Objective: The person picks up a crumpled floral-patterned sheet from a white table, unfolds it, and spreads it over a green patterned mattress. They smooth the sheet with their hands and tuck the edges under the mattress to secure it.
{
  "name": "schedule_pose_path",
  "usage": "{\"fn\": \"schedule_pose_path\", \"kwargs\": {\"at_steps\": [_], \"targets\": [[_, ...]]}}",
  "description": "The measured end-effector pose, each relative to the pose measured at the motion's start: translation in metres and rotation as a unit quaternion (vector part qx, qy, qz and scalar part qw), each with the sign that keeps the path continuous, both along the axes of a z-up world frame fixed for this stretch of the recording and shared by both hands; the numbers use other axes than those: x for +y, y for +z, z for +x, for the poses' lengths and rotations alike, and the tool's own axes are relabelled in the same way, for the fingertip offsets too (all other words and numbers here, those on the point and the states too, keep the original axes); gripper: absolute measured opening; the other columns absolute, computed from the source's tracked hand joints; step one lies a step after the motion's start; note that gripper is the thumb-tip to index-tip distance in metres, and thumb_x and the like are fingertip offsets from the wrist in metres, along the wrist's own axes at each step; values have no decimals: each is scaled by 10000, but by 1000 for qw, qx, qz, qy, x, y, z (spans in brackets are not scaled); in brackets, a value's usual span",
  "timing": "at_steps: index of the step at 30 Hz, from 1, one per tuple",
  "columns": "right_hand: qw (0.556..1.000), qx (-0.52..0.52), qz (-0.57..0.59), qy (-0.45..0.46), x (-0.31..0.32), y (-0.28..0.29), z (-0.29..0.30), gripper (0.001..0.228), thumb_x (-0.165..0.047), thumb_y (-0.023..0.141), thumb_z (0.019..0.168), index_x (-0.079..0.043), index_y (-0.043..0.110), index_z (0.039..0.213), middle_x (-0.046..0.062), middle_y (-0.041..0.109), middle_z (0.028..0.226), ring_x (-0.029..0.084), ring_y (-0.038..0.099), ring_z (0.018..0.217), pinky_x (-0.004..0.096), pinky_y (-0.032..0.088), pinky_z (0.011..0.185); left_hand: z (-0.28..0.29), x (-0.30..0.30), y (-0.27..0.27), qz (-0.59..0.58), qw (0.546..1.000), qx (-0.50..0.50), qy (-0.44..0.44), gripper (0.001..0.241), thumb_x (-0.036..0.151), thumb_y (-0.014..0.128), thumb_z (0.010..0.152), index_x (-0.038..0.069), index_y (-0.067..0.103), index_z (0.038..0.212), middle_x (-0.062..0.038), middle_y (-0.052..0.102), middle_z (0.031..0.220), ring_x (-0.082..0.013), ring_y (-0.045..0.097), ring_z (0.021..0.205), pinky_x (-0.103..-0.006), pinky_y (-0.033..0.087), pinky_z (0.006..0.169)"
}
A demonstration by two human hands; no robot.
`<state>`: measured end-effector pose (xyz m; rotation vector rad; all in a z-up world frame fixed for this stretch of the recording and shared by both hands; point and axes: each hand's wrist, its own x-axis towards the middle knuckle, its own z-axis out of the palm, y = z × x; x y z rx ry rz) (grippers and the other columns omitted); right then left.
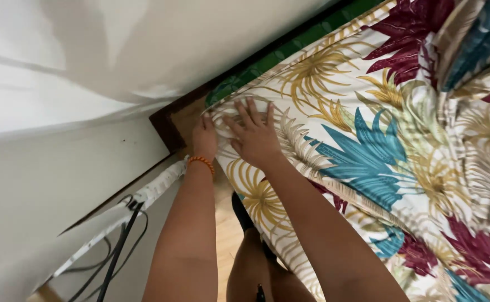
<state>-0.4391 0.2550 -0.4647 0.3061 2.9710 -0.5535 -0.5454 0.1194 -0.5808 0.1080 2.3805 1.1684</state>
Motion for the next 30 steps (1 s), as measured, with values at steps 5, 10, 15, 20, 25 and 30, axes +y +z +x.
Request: {"fn": "schedule_pose_path", "kwargs": {"at_steps": [5, 10, 15, 20, 25, 30], "targets": [[995, -94, 30, 5, 4, -17, -31, 656, -548, 591, 880, -341, 466, 1490, 121, 318, 1608, 368, 159, 1526, 785, -12, 1117, -12, 8, -7, 37, 973, -191, 122, 626, 486, 380, 1059, -16, 671, 1294, -223, 694, 1241, -345, 639, 1145, -421, 469, 1006], [998, -61, 27, -13, 22, -10, -55, 656, -629, 608, 855, -294, 565, 1417, 162, 458, 1515, 368, 291, 1477, 763, 8, 1135, -39, -15, -128, 125, 941, -287, 130, 616, 483, 407, 1039, 0, 668, 1318, -161, 695, 1276, -283, 639, 1144, -388, 483, 998], [985, -170, -16, -4, 51, -29, -61, 637, -637, 591, 898, -256, 572, 1408, 118, 509, 1488, 327, 352, 1462, 686, 38, 1218, -14, -13, -117, 296, 859, -386, 161, 546, 389, 456, 1022, 20, 612, 1394, -149, 678, 1325, -288, 640, 1156, -392, 513, 990], [992, 121, 32, 14, 24, -35, -9, 619, -433, 651, 892, -158, 552, 1437, 171, 470, 1523, 380, 311, 1491, 676, 122, 1194, 46, -24, -87, 394, 752, -432, 303, 516, 385, 464, 1058, 38, 538, 1434, -113, 652, 1323, -284, 636, 1163, -413, 518, 1015], [992, 103, -65, -37, -57, -24, 132, 608, -286, 669, 897, -151, 532, 1473, 173, 368, 1626, 364, 285, 1538, 613, 169, 1251, 124, -39, -13, 191, 882, -296, 313, 464, 334, 468, 1053, 40, 547, 1403, -116, 659, 1265, -306, 658, 1090, -454, 548, 969], [995, 16, -33, -94, -103, -21, 285, 558, -202, 655, 902, -206, 548, 1449, 146, 342, 1645, 320, 274, 1555, 578, 179, 1262, 195, -58, 31, -72, 989, -73, 106, 466, 376, 471, 1142, -21, 632, 1325, -148, 707, 1107, -293, 657, 988, -410, 531, 929]]}}
